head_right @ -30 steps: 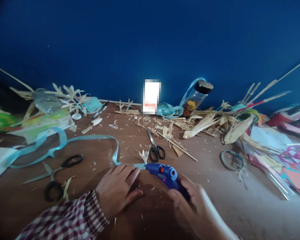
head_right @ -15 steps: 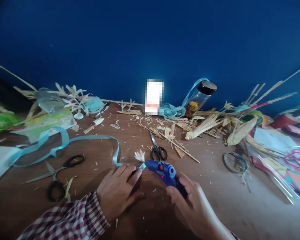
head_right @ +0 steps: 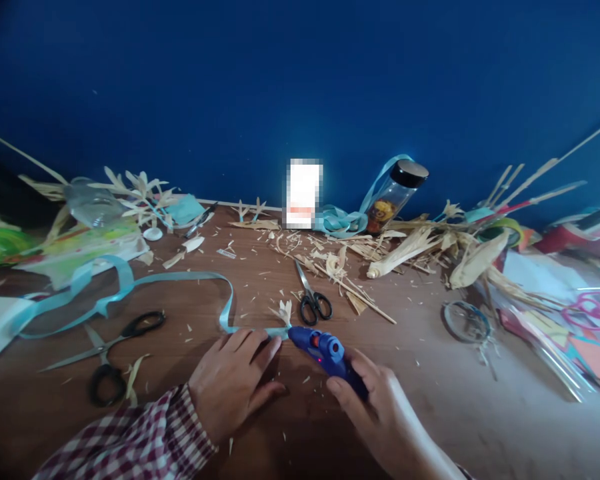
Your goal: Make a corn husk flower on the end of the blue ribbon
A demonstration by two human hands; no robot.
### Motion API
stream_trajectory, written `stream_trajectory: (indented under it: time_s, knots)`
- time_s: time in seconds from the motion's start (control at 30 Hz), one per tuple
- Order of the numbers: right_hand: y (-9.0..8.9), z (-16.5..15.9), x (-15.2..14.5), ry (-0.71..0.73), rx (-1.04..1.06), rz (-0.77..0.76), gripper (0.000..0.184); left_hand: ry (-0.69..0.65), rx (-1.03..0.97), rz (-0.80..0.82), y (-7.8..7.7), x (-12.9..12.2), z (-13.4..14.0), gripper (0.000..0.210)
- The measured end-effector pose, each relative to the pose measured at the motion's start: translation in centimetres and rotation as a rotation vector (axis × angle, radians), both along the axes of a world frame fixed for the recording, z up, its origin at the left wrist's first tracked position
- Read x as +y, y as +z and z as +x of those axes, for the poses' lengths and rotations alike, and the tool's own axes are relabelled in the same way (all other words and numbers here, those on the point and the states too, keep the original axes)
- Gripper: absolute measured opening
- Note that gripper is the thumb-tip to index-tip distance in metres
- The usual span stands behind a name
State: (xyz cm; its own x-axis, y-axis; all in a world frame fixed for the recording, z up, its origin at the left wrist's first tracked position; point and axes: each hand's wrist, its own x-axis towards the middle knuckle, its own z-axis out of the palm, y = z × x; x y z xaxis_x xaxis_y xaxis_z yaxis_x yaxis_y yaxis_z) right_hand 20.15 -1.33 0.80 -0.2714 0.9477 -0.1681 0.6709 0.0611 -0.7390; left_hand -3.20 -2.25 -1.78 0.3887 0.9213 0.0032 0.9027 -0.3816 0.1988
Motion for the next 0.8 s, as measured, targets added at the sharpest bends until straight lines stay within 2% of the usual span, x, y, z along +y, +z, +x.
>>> stream_trajectory:
  time_s: [0.17, 0.4, 0.63, 0.8]
  knots:
    - [0.1, 0.3, 0.2, 0.04, -0.099, -0.01, 0.033, 0.038, -0.013, -0.018, 0.0, 0.0, -0.2, 0.046]
    - [1.3, 0.2, -0.4, -0.054, -0.036, 0.011, 0.033, 0.018, 0.002, -0.017, -0.3, 0.0, -0.4, 0.046]
    - [0.0, -0.7, 0.1, 0.089, -0.059, 0.013, 0.025, 0.033, 0.009, -0.011, -0.1, -0.1, -0.2, 0.044]
    - [-0.2, 0.0, 0.3, 0.055, -0.081, 0.04, 0.026, 0.03, -0.001, -0.01, -0.1, -0.2, -0.3, 0.045]
